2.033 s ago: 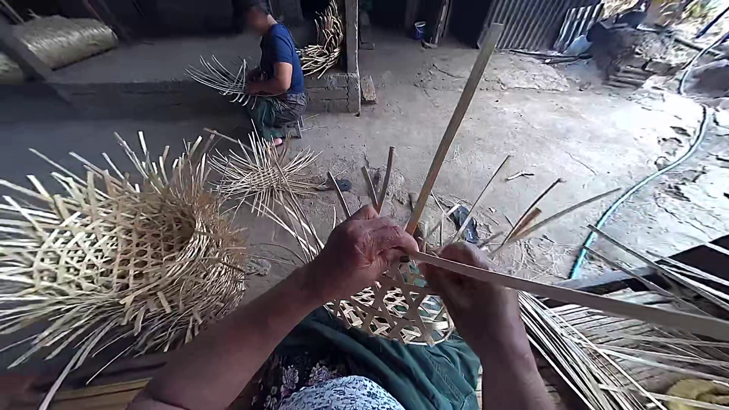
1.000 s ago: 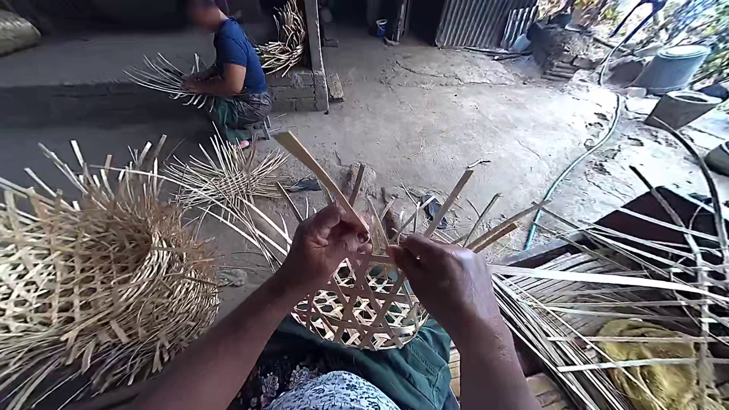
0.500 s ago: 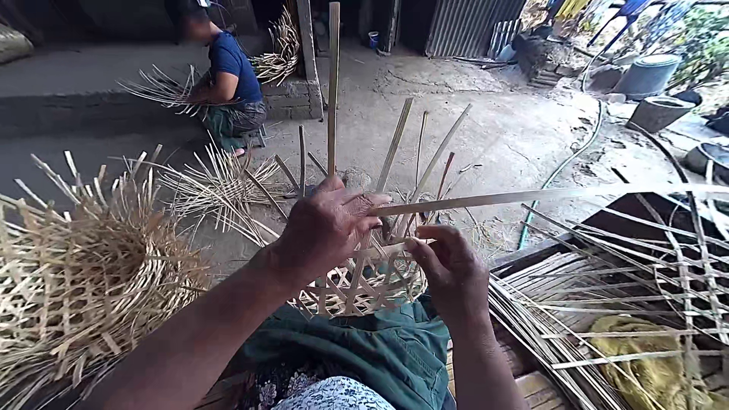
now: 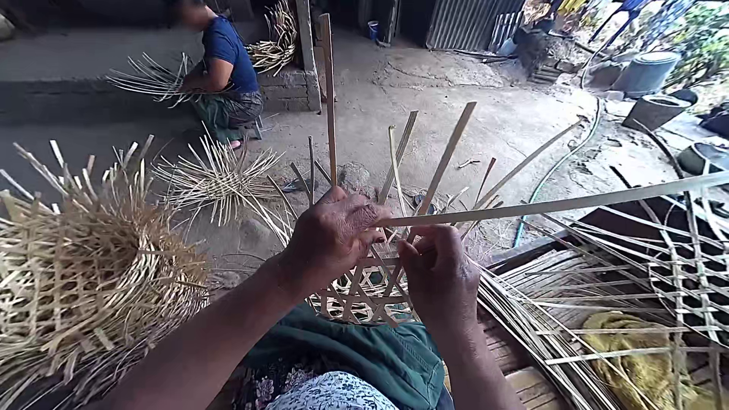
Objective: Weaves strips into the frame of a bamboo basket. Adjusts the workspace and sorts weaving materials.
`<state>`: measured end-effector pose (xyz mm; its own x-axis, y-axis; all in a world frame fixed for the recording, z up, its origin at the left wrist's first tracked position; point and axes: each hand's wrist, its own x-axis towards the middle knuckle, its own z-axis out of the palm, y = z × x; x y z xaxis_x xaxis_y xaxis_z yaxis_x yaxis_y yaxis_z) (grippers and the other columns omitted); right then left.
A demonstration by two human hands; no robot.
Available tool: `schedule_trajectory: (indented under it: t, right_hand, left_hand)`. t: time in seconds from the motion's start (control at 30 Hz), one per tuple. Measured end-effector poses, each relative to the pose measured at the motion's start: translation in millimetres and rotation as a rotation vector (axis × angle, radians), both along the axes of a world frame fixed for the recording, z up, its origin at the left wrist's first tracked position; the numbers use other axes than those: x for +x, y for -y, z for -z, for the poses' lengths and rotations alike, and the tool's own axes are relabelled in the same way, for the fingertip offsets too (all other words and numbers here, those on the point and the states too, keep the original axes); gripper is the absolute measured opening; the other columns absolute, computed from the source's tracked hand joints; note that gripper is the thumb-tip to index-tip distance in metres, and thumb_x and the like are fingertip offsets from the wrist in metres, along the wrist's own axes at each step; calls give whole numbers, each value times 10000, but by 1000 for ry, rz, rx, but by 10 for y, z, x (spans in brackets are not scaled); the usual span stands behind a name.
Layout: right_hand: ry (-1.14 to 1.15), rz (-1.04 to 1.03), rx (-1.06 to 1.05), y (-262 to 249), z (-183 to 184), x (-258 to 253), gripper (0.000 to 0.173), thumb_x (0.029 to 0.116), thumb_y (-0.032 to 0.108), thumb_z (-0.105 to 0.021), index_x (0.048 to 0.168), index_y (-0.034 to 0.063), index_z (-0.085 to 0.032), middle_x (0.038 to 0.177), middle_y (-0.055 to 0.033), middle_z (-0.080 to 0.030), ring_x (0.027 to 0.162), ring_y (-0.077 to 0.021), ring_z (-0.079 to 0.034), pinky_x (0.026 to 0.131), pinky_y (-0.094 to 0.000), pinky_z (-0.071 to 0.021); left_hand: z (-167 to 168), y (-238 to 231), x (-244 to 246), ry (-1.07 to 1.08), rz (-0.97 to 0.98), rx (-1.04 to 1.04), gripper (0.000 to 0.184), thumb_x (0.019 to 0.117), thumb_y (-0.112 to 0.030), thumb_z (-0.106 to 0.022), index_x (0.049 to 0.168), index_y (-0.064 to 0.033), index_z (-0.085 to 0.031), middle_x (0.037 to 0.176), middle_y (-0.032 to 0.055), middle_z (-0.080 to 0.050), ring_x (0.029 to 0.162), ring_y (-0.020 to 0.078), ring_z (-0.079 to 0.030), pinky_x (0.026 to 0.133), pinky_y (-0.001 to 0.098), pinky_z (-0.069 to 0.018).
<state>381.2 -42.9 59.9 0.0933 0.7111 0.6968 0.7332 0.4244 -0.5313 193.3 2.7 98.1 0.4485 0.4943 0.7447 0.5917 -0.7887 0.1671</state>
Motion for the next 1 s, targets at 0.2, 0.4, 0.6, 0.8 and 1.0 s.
schedule_trajectory:
  t: [0.2, 0.4, 0.6, 0.8, 1.0]
  right_hand:
    - [102, 45, 46, 30, -12, -9, 246, 971, 157, -604, 1143, -8, -661, 733, -52, -646, 611, -141, -612, 574, -289, -535]
    - [279, 56, -92, 77, -192, 132, 269, 1005, 302, -616, 1125, 120, -773, 794, -81, -726, 612, -229, -675, 528, -425, -533]
    - [282, 108, -66, 127, -304, 111, 295, 943, 255, -703, 1215, 157, -762, 809, -85, -702, 618, -244, -649, 518, -442, -504]
    - [-577, -751, -409, -242, -162, 484, 118, 857, 55, -761, 930, 116, -691, 806, 20, -720, 671, -55, -668, 626, -228, -587]
    - [176, -227, 13, 27, -179, 273, 361, 1007, 240, -637, 1340, 104, -668, 1006, -63, -738, 843, -142, -714, 712, -304, -604]
  left_hand:
    - [17, 34, 39, 40, -17, -4, 210, 899, -225, -758, 1077, -114, -779, 870, 18, -706, 809, 172, -603, 704, 306, -481]
    - [55, 34, 64, 15, 28, 0, 166, 913, -227, -740, 1039, -127, -783, 911, 11, -726, 852, 167, -622, 756, 311, -480]
    - [46, 45, 94, 67, 101, -62, 141, 917, -224, -737, 1003, -118, -773, 876, -18, -713, 874, 139, -604, 780, 297, -473]
    - [104, -150, -3, 227, 204, -174, 114, 862, -136, -736, 969, -97, -728, 933, -37, -712, 915, 78, -594, 865, 281, -461]
    - [189, -170, 95, -43, -130, 72, 305, 954, -108, -607, 1211, -168, -761, 957, 135, -687, 875, 317, -641, 686, 414, -540]
